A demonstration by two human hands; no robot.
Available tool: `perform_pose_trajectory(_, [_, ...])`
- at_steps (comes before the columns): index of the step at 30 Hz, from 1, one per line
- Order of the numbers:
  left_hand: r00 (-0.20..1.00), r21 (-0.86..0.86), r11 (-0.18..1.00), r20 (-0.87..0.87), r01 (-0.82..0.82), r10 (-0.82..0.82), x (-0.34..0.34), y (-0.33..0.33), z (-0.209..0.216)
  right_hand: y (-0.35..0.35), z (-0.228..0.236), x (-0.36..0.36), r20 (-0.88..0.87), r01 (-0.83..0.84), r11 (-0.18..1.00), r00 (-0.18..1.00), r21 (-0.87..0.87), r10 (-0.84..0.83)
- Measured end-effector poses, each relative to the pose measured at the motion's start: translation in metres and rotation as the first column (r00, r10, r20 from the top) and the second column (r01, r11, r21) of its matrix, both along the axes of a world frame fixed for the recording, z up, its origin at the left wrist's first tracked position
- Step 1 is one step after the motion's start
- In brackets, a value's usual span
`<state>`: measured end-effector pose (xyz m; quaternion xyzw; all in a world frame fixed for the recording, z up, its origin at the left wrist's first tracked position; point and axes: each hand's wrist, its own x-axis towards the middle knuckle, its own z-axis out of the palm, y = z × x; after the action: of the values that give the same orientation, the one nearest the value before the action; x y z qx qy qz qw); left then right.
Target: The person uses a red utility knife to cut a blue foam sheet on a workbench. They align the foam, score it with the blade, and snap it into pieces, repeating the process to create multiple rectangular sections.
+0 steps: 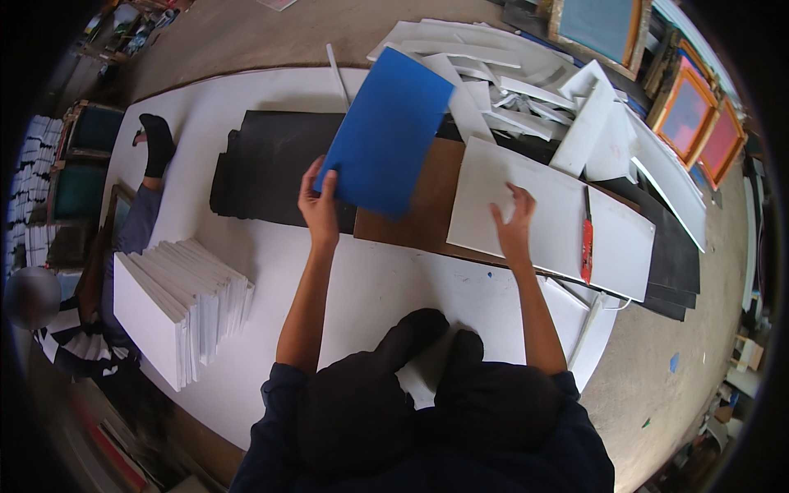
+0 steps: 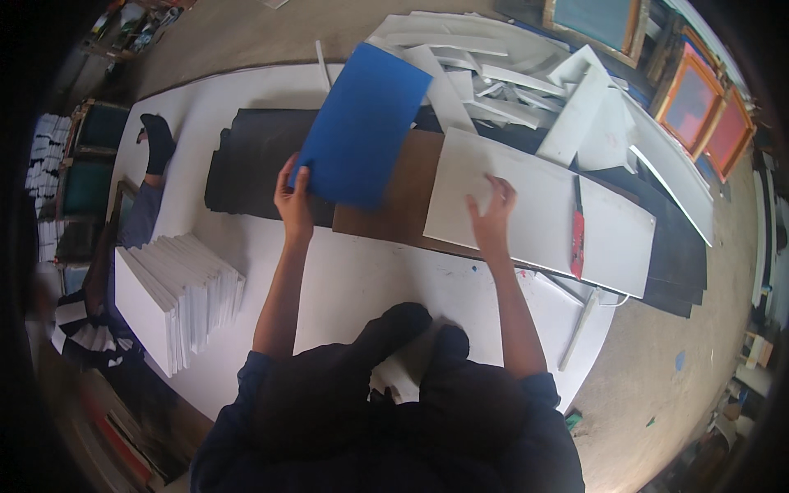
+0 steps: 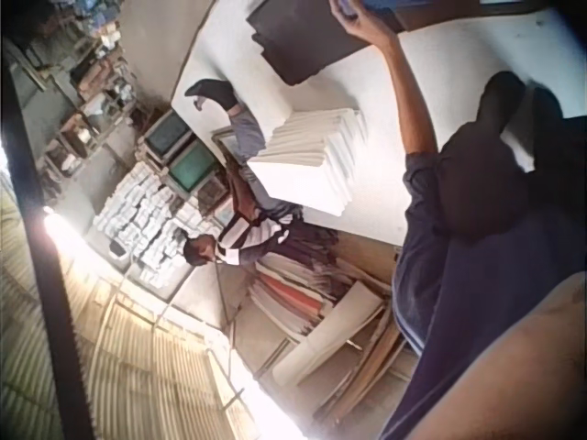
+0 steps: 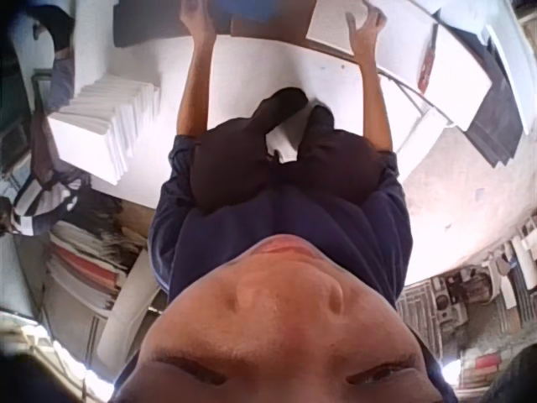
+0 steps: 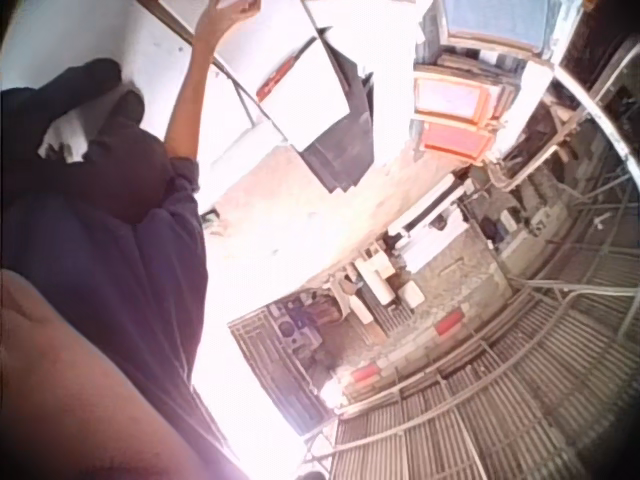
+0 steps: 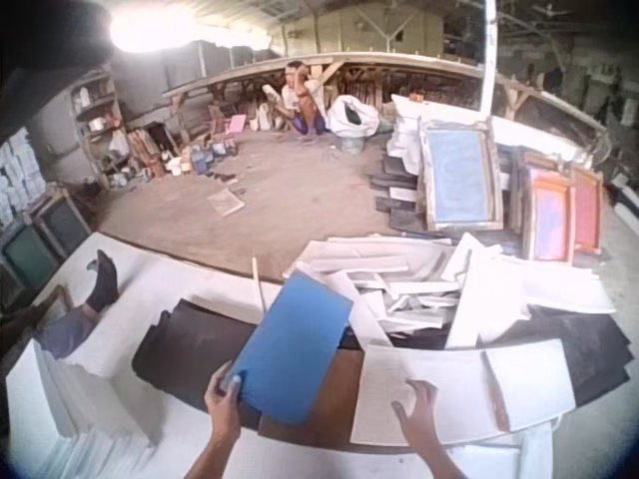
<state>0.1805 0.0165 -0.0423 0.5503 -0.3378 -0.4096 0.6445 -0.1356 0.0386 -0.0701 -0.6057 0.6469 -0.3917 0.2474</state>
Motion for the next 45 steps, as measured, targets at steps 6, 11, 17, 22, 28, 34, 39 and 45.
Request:
perform_pose_trajectory(6, [0.993, 0.064, 0.997, -0.114, 0.038, -0.030, -0.030, -0.022, 0.013, 0.031, 0.012, -0.102, -0.533, 0.428, 0.890, 0.722, -0.157, -0.442])
perform_pose_trajectory(11, [0.928, 0.203, 0.906, -0.091, 0.372, -0.361, -0.098, -0.045, -0.003, 0.067, -0.013, -0.146, -0.675, 0.491, 0.870, 0.624, -0.053, -0.393])
perform_pose_trajectory(17, [0.791, 0.287, 0.791, 0.147, 0.540, -0.594, -0.178, -0.059, -0.018, 0.094, -0.015, -0.222, -0.688, 0.612, 0.786, 0.531, -0.092, -0.494])
perform_pose_trajectory(22, [0.524, 0.234, 0.832, 0.682, 0.503, -0.509, -0.149, -0.052, -0.036, 0.074, -0.004, -0.195, -0.485, 0.495, 0.863, 0.733, -0.100, -0.477])
perform_pose_trajectory(28, [0.551, 0.362, 0.708, 0.450, 0.607, -0.703, -0.139, -0.034, -0.022, 0.046, -0.002, -0.149, -0.340, 0.422, 0.893, 0.872, 0.154, -0.354])
perform_pose_trajectory(34, [0.545, 0.348, 0.740, 0.512, 0.575, -0.664, -0.138, -0.017, -0.015, 0.045, 0.004, -0.148, -0.282, 0.384, 0.907, 0.902, 0.175, -0.327])
perform_pose_trajectory(39, [0.580, 0.356, 0.750, 0.479, 0.557, -0.659, -0.136, -0.008, -0.019, 0.045, 0.011, -0.146, -0.290, 0.387, 0.894, 0.903, 0.228, -0.317])
perform_pose_trajectory(45, [0.531, 0.386, 0.732, 0.511, 0.561, -0.676, -0.136, -0.012, -0.019, 0.050, 0.007, -0.153, -0.260, 0.367, 0.900, 0.916, 0.236, -0.306])
